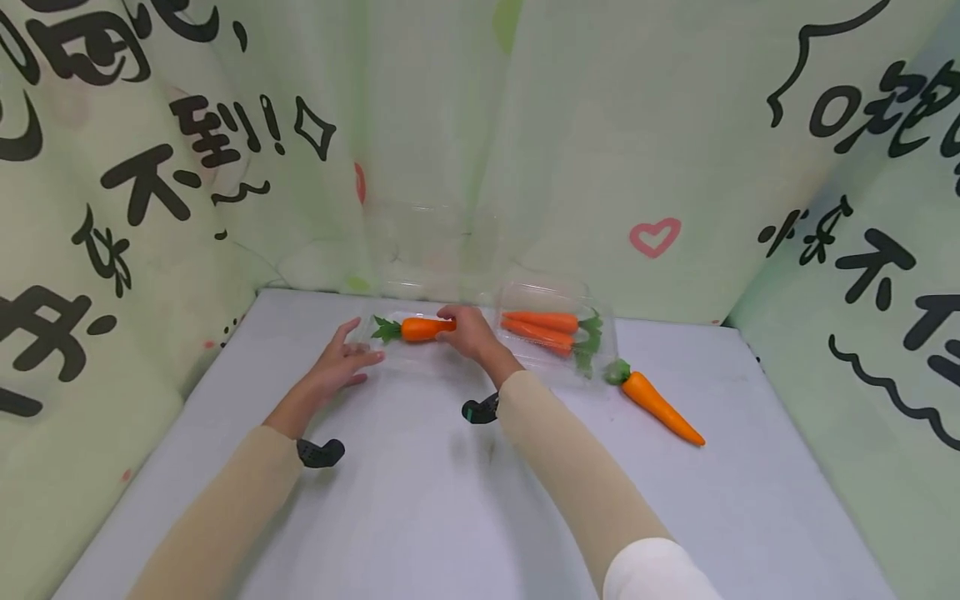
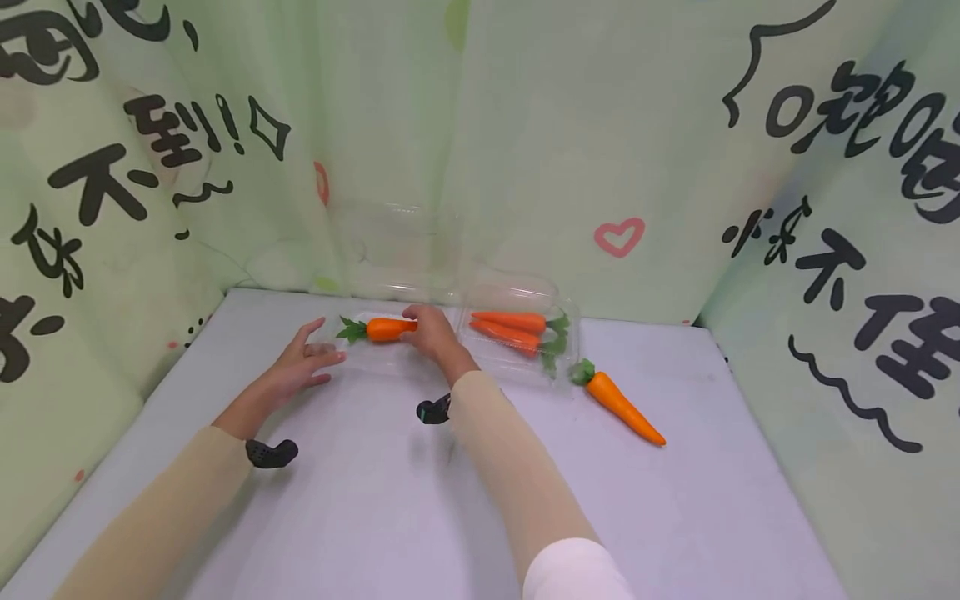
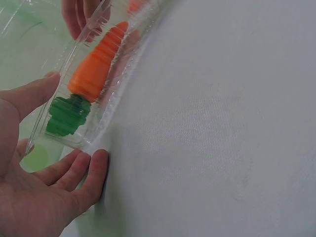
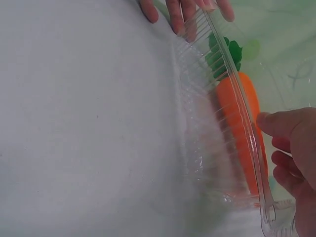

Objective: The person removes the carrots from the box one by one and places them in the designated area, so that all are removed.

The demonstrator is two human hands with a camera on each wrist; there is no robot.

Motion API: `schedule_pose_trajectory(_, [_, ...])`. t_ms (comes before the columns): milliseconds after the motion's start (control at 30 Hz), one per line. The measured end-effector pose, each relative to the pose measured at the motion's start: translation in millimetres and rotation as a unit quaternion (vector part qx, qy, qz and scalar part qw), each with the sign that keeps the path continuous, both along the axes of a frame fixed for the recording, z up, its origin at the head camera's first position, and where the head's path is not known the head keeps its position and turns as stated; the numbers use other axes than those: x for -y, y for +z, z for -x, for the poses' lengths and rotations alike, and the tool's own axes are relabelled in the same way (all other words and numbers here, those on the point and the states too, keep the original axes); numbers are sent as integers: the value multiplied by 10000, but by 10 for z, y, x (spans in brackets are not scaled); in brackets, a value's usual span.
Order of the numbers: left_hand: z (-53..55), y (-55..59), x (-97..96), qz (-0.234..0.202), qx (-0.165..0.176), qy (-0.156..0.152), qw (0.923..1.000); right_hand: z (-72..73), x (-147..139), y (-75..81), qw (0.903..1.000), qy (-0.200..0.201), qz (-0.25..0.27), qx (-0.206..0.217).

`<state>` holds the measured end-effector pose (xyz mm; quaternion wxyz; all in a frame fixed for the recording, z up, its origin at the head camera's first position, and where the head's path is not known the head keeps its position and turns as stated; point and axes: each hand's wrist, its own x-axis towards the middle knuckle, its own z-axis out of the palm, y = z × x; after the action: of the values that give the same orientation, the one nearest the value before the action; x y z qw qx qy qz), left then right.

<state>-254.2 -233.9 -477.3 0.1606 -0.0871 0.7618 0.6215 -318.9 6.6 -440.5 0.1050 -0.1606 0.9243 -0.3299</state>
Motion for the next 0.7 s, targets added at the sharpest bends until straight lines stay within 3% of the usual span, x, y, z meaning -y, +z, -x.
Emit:
schedule_pose_trajectory(367, [65, 98, -5, -84, 73, -55, 9999, 72, 9, 57, 9997, 140, -206, 42])
schedule_pose_trajectory(700, [25, 33, 1, -99, 105, -46, 9999, 31, 23, 45, 9970, 453, -539, 315])
